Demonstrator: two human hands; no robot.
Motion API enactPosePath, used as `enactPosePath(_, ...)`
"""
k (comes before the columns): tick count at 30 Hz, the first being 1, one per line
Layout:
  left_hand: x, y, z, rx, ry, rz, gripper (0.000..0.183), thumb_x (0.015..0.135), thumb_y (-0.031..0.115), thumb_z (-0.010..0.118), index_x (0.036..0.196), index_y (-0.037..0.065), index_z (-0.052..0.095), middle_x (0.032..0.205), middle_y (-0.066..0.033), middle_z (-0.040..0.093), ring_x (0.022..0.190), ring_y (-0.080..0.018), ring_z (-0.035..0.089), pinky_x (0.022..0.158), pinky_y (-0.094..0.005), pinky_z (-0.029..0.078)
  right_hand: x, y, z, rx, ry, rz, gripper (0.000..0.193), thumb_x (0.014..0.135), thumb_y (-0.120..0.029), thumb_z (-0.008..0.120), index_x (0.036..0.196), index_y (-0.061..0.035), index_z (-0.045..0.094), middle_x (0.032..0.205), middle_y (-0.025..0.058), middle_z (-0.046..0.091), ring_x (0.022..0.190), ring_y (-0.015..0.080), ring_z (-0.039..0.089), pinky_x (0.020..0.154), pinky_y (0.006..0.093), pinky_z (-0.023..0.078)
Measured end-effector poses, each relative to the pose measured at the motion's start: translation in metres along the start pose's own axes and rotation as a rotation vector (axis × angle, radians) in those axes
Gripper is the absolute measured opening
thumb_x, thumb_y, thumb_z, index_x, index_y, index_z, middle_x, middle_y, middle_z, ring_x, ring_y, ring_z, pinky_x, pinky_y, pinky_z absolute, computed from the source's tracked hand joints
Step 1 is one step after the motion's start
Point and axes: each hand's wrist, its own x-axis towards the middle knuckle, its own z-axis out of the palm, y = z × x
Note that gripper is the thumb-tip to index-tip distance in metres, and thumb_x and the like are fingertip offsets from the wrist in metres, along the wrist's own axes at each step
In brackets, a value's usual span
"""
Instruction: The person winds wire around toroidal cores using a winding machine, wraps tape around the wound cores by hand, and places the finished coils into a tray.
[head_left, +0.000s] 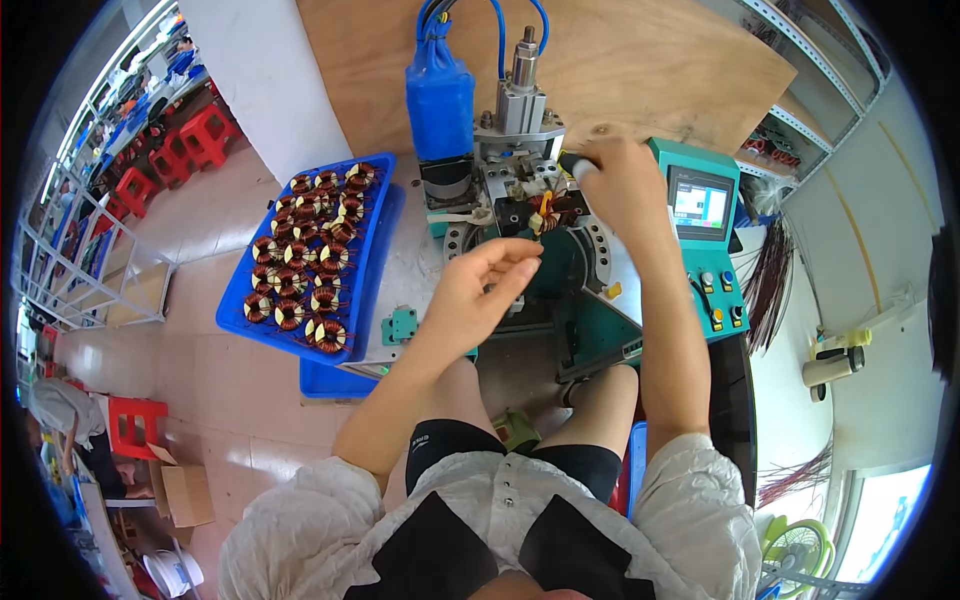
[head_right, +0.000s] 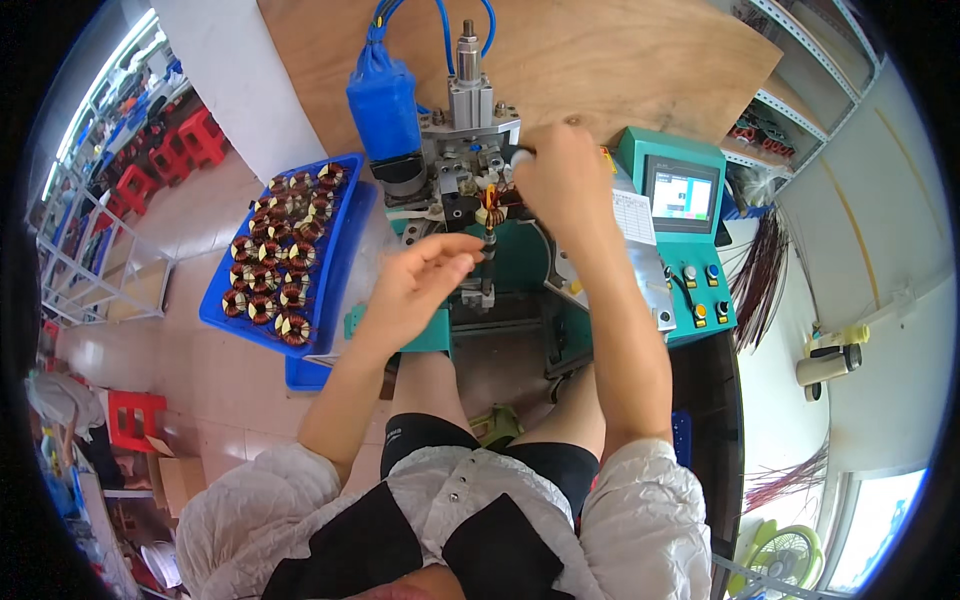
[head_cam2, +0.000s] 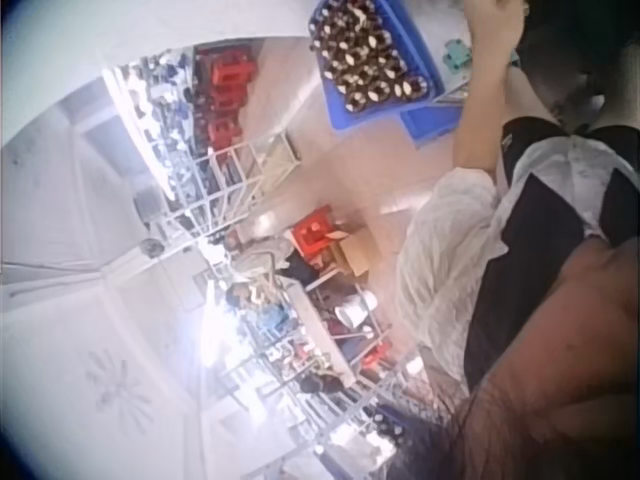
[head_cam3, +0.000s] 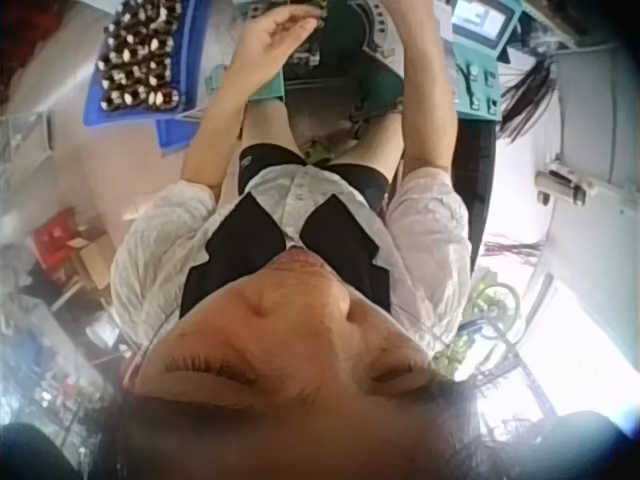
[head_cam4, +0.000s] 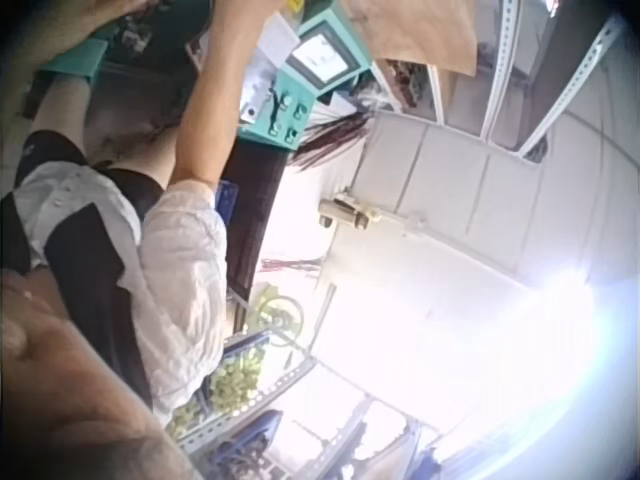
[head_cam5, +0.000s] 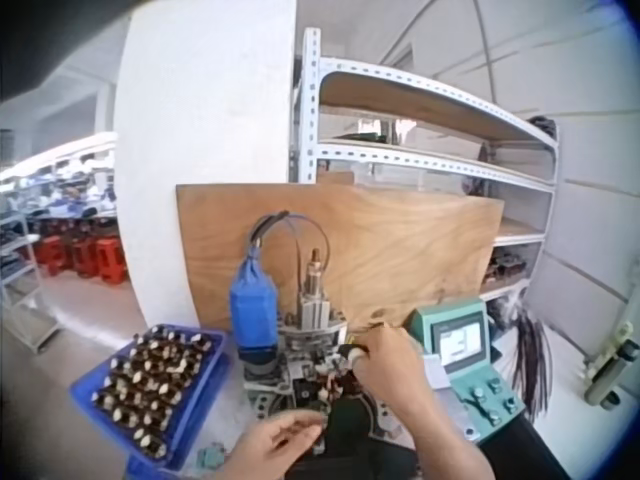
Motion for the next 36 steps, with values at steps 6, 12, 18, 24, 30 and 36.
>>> enactPosePath(6,0.002,-0.042,0.011,0.391,0.157,0.162,0.033,0.091,0.014,0.063,0.120,-0.002,0.060,0.107,-0.0155,0.063,0.094,-0.0239,0.064,0.084,-0.0339,0.051,-0.018,-0.023,0.007,-0.131,0.083,-0.138,0.020,0.074,-0.005,0.062,0.092,-0.0070,0.071,0.086,0.0137,0.068,0.076,0.0332,0.064,0.067,0.0390,0.051)
enactPosePath(12,0.020,-0.087,0.014,0.267,0.129,0.054,0.031,0.093,0.019,0.058,0.120,0.002,0.057,0.121,-0.0169,0.053,0.116,-0.0324,0.050,0.097,-0.0386,0.042,-0.113,0.006,0.070,0.328,0.189,0.165,0.026,0.076,0.004,0.056,0.101,0.0011,0.062,0.090,0.0196,0.064,0.081,0.0369,0.064,0.070,0.0418,0.050)
enactPosePath(18,-0.003,-0.058,0.016,0.512,0.196,0.235,0.019,0.095,0.015,0.052,0.107,0.002,0.061,0.119,-0.0159,0.056,0.115,-0.0323,0.051,0.099,-0.0380,0.039,-0.165,-0.026,0.111,1.023,-0.046,0.213,0.044,0.085,0.004,0.047,0.128,0.0022,0.048,0.110,0.0198,0.063,0.102,0.0267,0.062,0.090,0.0324,0.046)
enactPosePath(24,-0.025,-0.008,0.009,-0.005,0.141,0.067,0.029,0.096,0.016,0.057,0.120,0.000,0.058,0.112,-0.0105,0.062,0.105,-0.0174,0.060,0.091,-0.0291,0.046,-0.105,-0.035,0.021,0.369,-0.014,0.027,0.013,0.074,-0.005,0.059,0.084,-0.0004,0.064,0.067,0.0228,0.061,0.064,0.0438,0.060,0.059,0.0491,0.048)
enactPosePath(30,-0.021,-0.015,0.010,0.126,0.055,0.174,0.030,0.093,0.012,0.061,0.120,0.000,0.058,0.118,-0.0123,0.059,0.105,-0.0193,0.061,0.091,-0.0313,0.048,-0.016,-0.014,-0.005,-0.090,-0.100,-0.055,0.014,0.068,-0.006,0.058,0.075,-0.0020,0.069,0.073,0.0217,0.064,0.075,0.0387,0.064,0.069,0.0479,0.051)
enactPosePath(36,-0.016,-0.040,0.017,0.090,0.123,0.110,0.030,0.090,0.009,0.064,0.117,-0.003,0.058,0.118,-0.0127,0.059,0.102,-0.0197,0.063,0.087,-0.0300,0.050,0.005,-0.006,0.006,-0.184,-0.166,-0.234,0.016,0.069,-0.005,0.060,0.080,-0.0026,0.072,0.076,0.0193,0.065,0.074,0.0366,0.063,0.070,0.0457,0.051)
